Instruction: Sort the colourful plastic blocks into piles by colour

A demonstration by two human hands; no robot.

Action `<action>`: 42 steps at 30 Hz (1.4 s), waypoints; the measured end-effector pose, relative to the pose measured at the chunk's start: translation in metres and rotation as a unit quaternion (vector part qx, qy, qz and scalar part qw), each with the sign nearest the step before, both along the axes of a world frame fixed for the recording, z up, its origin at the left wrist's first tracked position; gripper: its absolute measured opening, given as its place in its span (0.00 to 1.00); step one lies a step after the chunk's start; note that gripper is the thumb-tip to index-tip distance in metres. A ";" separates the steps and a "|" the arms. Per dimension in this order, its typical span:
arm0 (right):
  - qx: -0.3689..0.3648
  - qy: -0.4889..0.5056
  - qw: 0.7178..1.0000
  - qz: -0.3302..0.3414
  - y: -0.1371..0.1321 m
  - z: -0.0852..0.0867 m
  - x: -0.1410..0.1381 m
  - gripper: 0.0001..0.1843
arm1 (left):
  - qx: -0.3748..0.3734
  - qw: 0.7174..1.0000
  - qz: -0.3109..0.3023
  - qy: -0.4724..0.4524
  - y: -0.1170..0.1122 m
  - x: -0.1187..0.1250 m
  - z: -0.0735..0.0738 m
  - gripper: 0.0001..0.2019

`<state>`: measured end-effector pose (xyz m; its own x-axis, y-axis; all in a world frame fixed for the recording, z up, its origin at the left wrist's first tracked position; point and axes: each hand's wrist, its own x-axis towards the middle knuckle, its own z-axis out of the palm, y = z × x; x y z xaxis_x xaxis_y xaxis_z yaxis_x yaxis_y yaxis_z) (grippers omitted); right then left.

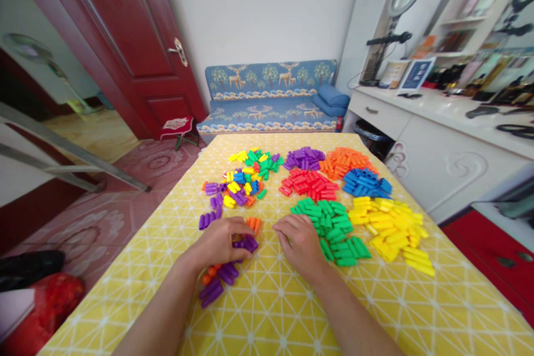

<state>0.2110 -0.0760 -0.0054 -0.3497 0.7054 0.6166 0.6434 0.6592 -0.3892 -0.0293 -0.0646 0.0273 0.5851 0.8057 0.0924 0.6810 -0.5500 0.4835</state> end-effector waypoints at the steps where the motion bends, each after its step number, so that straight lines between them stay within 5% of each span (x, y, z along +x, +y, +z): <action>1: -0.005 -0.003 1.000 0.004 0.000 -0.001 -0.001 0.08 | 0.001 1.000 0.002 0.007 -0.001 0.001 -0.001 0.18; 5: -0.019 -0.005 1.000 0.011 0.001 -0.004 -0.003 0.09 | 0.005 1.000 0.012 -0.010 -0.005 0.006 -0.005 0.20; 10: -0.033 0.021 0.999 0.011 -0.001 -0.004 -0.007 0.09 | -0.021 0.985 0.033 -0.169 -0.002 0.014 -0.008 0.19; 17: -0.109 0.096 0.985 0.094 -0.007 -0.003 -0.013 0.25 | -0.251 0.890 0.048 -0.378 -0.003 0.019 -0.013 0.18; 21: -0.093 0.138 0.978 0.126 -0.006 -0.006 -0.013 0.22 | -0.316 0.862 0.023 -0.396 -0.006 0.020 -0.014 0.19; 30: -0.068 0.156 0.981 0.093 -0.003 -0.012 -0.010 0.15 | -0.315 0.837 0.038 -0.445 -0.001 0.025 -0.022 0.28; 34: -0.053 0.164 0.984 0.050 -0.007 -0.003 -0.012 0.11 | -0.223 0.843 0.112 -0.477 0.009 0.018 -0.022 0.22; 38: -0.070 0.204 0.976 0.018 -0.008 0.004 -0.014 0.07 | -0.182 0.771 0.257 -0.553 0.022 0.000 -0.020 0.21; 40: -0.076 0.214 0.974 0.002 -0.006 0.003 -0.014 0.05 | -0.214 0.724 0.256 -0.604 0.026 -0.008 -0.021 0.22; 42: -0.091 0.224 0.970 -0.017 -0.004 0.001 -0.014 0.05 | -0.221 0.710 0.228 -0.628 0.029 -0.013 -0.023 0.21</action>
<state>0.1968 -0.0803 -0.0049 -0.0498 0.8232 0.5656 0.4039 0.5345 -0.7424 -0.0419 -0.0357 0.0042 -0.0655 0.9978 -0.0103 -0.3823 -0.0155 0.9239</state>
